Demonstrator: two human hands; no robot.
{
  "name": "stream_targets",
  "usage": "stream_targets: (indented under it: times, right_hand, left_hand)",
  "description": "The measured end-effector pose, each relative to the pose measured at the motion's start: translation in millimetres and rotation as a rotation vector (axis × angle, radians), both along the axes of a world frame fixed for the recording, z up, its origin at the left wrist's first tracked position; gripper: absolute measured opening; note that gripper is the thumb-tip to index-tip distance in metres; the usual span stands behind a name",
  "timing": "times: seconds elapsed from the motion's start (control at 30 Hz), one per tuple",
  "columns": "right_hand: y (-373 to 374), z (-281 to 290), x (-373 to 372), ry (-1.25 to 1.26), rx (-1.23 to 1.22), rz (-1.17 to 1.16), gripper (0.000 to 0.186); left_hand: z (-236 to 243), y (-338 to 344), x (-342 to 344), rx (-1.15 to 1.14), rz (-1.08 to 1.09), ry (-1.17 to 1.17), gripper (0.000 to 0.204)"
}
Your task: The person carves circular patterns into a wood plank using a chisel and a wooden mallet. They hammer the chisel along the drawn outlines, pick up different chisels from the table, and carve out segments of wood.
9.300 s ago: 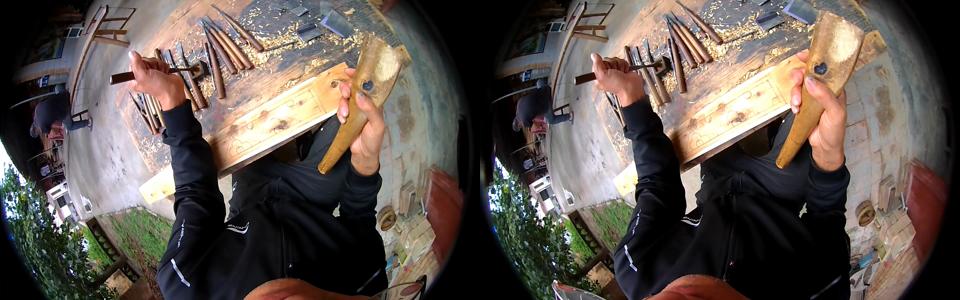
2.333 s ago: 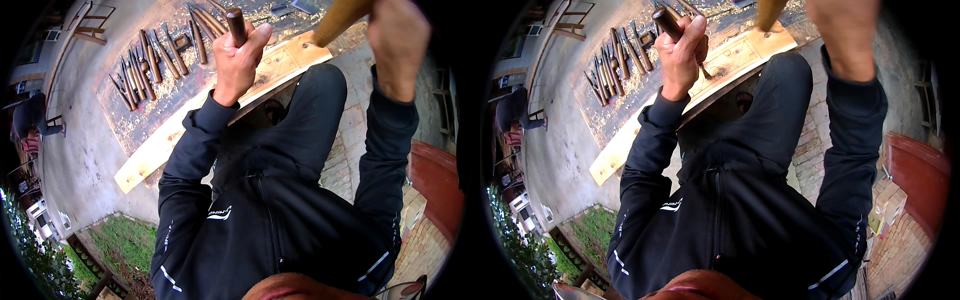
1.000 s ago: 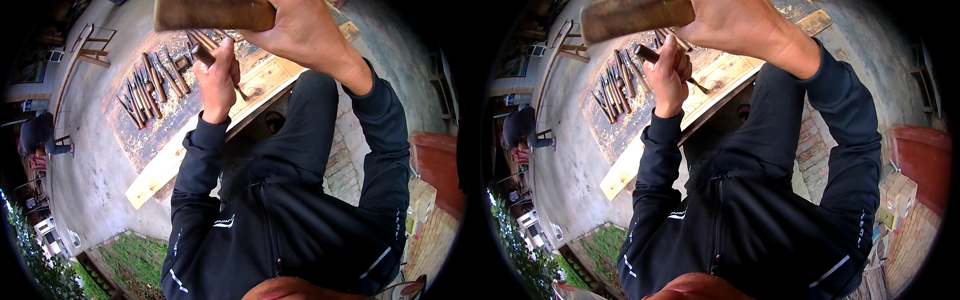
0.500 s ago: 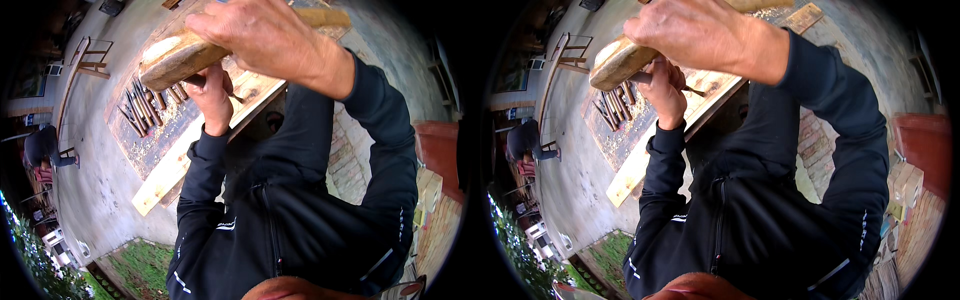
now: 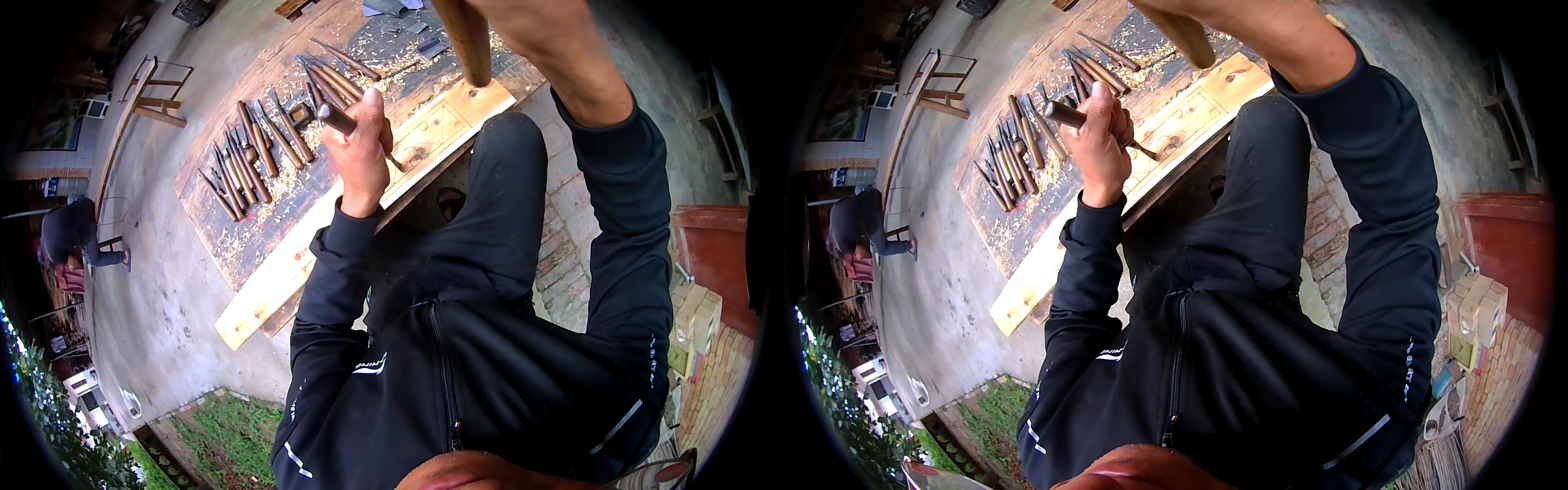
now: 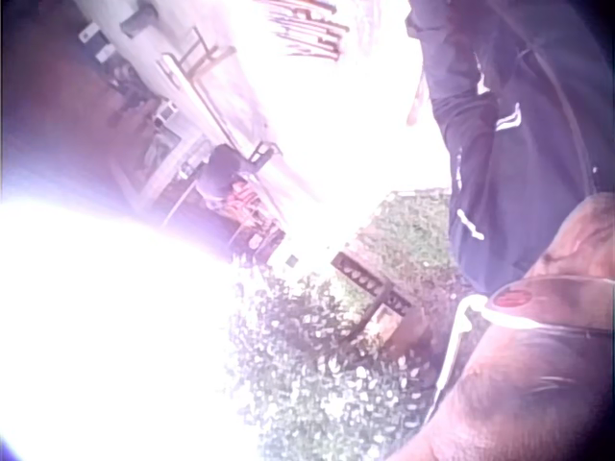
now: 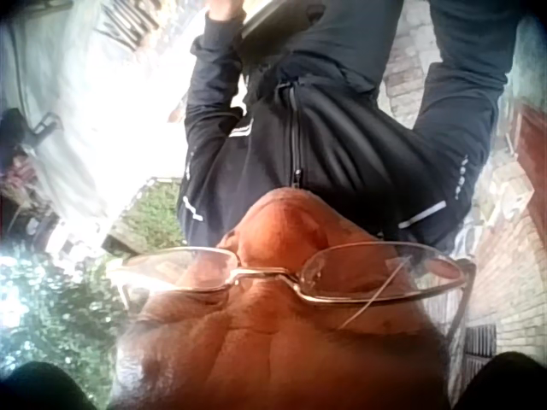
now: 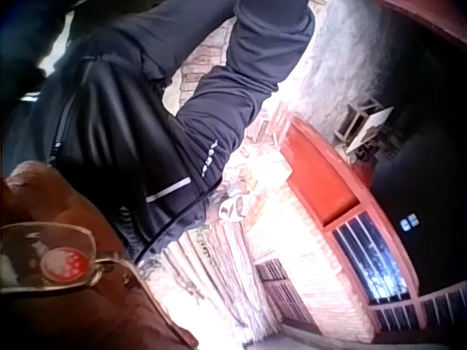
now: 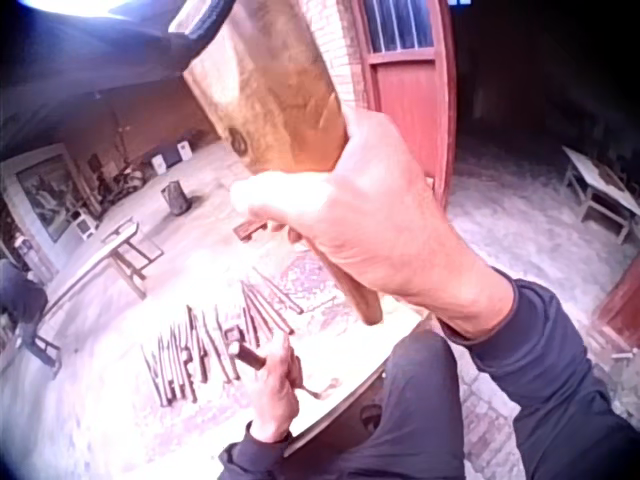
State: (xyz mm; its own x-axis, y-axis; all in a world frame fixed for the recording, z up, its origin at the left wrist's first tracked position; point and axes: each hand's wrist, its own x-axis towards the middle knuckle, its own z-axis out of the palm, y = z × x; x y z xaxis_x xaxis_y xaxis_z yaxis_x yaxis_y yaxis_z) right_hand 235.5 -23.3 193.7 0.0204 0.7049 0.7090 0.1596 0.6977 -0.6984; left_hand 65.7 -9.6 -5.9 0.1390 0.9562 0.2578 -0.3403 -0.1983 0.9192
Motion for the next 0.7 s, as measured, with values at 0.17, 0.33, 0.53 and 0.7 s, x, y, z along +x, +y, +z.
stream_targets:
  times: [0.17, 0.33, 0.53, 0.7]
  right_hand:
    - [8, -51, -2, -0.603, 0.414, -0.259, 0.026]
    - [3, -58, -1, -0.852, 0.485, -0.284, 0.038]
    - [-2, -55, 9, -0.534, 0.172, -0.119, 0.049]
    - [0, -32, 11, -0.217, 0.164, -0.084, 0.044]
  left_hand:
    - [4, -9, 12, -0.006, 0.021, 0.013, 0.042]
    - [0, 0, -9, 0.001, -0.257, 0.164, 0.040]
    - [-1, 2, -8, -0.005, -0.333, 0.056, 0.053]
    - [1, -4, -2, 0.007, -0.089, 0.127, 0.054]
